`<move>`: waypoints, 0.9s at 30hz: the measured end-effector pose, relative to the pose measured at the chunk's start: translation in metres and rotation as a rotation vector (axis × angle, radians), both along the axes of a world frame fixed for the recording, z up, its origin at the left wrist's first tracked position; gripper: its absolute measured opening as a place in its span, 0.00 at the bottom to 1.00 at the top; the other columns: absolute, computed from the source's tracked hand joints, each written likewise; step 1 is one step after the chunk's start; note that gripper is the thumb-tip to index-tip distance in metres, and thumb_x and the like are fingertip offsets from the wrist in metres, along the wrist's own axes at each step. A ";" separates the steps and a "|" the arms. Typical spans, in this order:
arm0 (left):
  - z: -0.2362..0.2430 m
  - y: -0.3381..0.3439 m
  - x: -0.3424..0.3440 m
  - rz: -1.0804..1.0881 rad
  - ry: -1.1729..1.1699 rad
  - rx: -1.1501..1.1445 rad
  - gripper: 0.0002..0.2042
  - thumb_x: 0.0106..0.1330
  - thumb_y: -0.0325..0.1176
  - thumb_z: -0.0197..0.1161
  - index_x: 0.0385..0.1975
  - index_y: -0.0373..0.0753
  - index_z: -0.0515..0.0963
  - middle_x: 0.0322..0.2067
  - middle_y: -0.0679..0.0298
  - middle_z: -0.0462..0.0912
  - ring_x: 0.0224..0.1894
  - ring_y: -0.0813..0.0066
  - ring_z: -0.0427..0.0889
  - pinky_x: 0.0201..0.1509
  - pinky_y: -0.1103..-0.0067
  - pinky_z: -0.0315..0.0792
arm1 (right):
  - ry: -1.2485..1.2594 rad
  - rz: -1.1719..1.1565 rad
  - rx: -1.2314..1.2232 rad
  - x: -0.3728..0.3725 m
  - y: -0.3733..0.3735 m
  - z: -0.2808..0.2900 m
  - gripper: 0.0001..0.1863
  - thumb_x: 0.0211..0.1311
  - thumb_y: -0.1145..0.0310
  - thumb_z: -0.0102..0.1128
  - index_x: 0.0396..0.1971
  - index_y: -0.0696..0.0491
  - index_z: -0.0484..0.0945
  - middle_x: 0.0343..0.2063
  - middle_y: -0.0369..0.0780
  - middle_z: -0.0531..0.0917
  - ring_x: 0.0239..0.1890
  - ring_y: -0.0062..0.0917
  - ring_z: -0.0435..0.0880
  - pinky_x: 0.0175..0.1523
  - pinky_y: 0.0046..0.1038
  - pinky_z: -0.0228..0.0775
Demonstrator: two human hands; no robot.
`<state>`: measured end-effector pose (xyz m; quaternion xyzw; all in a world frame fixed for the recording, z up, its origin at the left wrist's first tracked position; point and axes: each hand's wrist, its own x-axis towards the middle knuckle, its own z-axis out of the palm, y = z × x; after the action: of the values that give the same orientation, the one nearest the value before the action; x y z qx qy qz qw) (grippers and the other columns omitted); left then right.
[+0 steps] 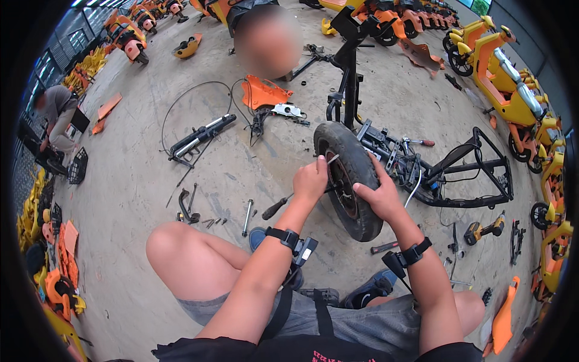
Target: The person uses a screwdriver to pry at a scooter tire, then handles electrical components on the floor, and finally uses a power drill to fasten screws onto the wheel assembly.
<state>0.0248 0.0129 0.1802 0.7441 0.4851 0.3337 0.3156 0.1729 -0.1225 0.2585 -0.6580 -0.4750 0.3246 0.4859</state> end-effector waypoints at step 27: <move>-0.142 -0.031 -0.116 -0.085 -0.490 -0.437 0.14 0.69 0.39 0.57 0.41 0.36 0.83 0.36 0.55 0.88 0.43 0.57 0.87 0.45 0.69 0.78 | -0.482 0.446 -0.106 -0.131 -0.017 -0.035 0.48 0.51 0.50 0.65 0.74 0.37 0.55 0.29 0.51 0.84 0.33 0.49 0.85 0.43 0.46 0.79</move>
<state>-0.0913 -0.0181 0.0384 0.5762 0.4232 0.3773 0.5887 0.0418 -0.1394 0.2233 -0.6202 -0.6909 0.2822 0.2415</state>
